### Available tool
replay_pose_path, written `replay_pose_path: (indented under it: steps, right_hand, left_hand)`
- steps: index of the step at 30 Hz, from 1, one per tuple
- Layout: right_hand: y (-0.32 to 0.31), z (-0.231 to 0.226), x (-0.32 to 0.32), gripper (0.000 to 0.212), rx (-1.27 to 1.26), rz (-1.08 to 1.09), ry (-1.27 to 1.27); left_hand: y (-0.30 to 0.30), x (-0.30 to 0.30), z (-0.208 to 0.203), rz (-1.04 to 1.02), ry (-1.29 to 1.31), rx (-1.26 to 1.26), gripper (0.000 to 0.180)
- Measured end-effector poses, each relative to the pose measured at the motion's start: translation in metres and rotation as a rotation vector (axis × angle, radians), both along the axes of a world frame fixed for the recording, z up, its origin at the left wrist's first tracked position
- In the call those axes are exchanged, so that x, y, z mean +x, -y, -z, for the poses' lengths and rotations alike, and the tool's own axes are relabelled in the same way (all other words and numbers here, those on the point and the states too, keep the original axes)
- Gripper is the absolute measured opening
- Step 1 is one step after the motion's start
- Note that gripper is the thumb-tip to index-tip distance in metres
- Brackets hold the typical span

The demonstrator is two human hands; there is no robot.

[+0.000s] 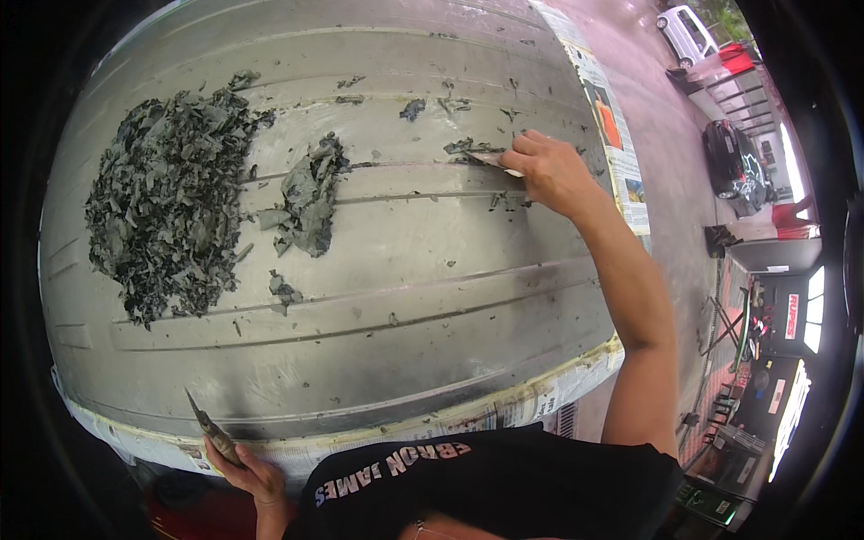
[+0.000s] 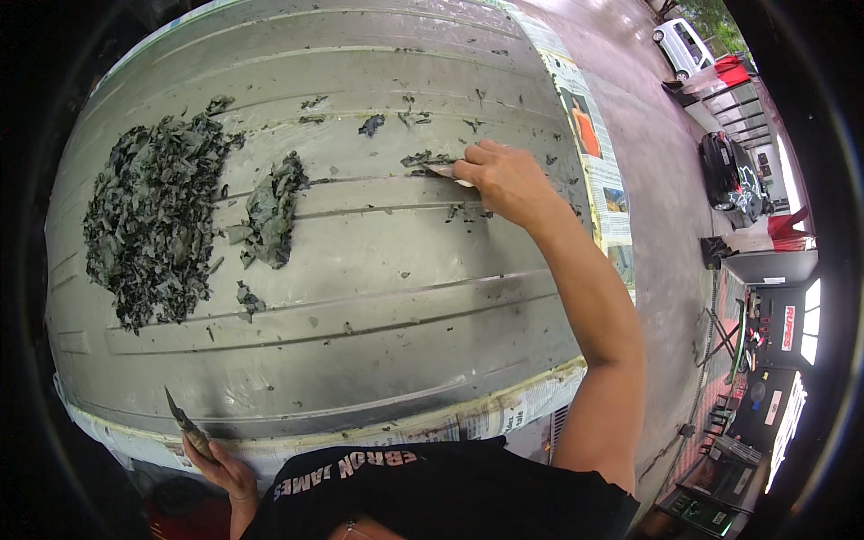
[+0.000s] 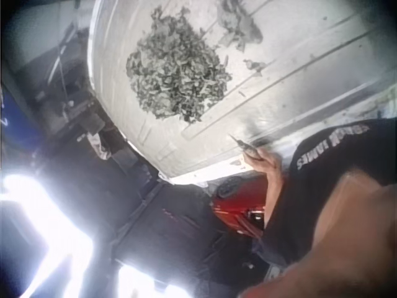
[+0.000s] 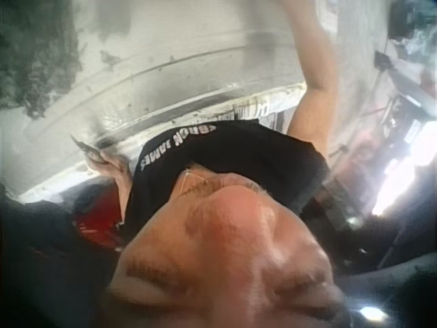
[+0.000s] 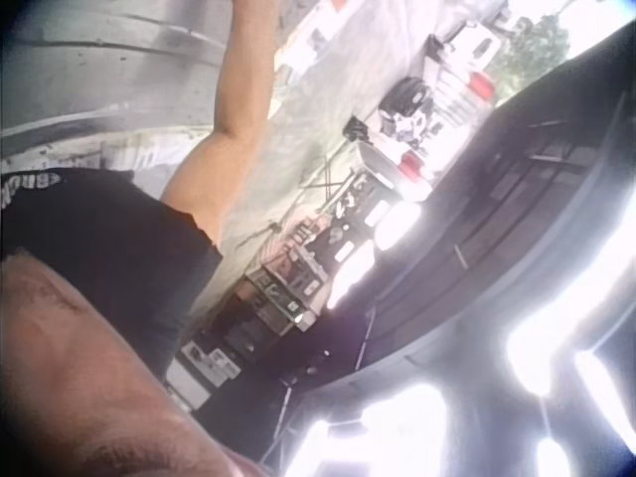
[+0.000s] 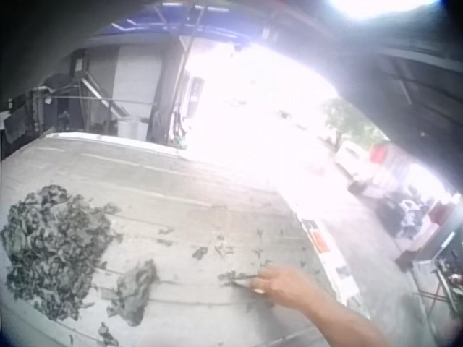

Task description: The person scrapes a thick layer of gray paint or sealant from the hood of a car using a putty knife and a scraper. The person repeatedly scrapes the material into a pile and occasionally uses their hand to gather the debris.

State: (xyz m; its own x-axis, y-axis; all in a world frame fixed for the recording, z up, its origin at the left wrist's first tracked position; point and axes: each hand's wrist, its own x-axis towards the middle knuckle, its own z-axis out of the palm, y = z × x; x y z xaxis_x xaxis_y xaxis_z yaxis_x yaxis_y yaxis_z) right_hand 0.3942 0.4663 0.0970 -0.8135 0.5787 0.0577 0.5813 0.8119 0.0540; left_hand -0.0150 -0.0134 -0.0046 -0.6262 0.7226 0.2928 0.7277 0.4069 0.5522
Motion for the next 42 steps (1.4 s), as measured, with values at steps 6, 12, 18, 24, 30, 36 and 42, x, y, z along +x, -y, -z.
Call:
replay_pose_path:
  steps: [6,12,18,24,30,36,42]
  right_hand:
    - [0.024,0.012,-0.029,0.028,0.064,0.037,-0.037]
    - [0.015,0.002,-0.060,0.027,0.085,-0.008,-0.066]
    - [0.020,0.000,-0.068,0.026,0.104,0.013,-0.003]
    - [0.028,0.015,-0.067,0.025,0.162,0.038,-0.085]
    - [0.027,0.008,-0.088,0.027,0.146,0.074,-0.022]
    - [-0.005,0.014,-0.081,0.024,0.206,0.124,-0.026]
    - [0.019,0.020,-0.108,0.025,0.147,0.109,-0.047]
  left_hand:
    - [0.003,-0.001,0.000,-0.006,0.029,0.008,0.052]
    - [-0.006,-0.002,-0.007,0.039,-0.028,0.003,0.051]
    - [-0.008,0.001,-0.016,0.069,0.079,0.007,0.050]
    - [-0.012,0.000,-0.013,0.108,0.064,0.034,0.051]
    - [-0.017,0.003,-0.023,0.112,0.034,0.064,0.051]
    - [-0.015,0.001,-0.022,0.114,0.042,0.063,0.050]
    - [-0.014,0.002,-0.016,0.118,0.010,0.038,0.051]
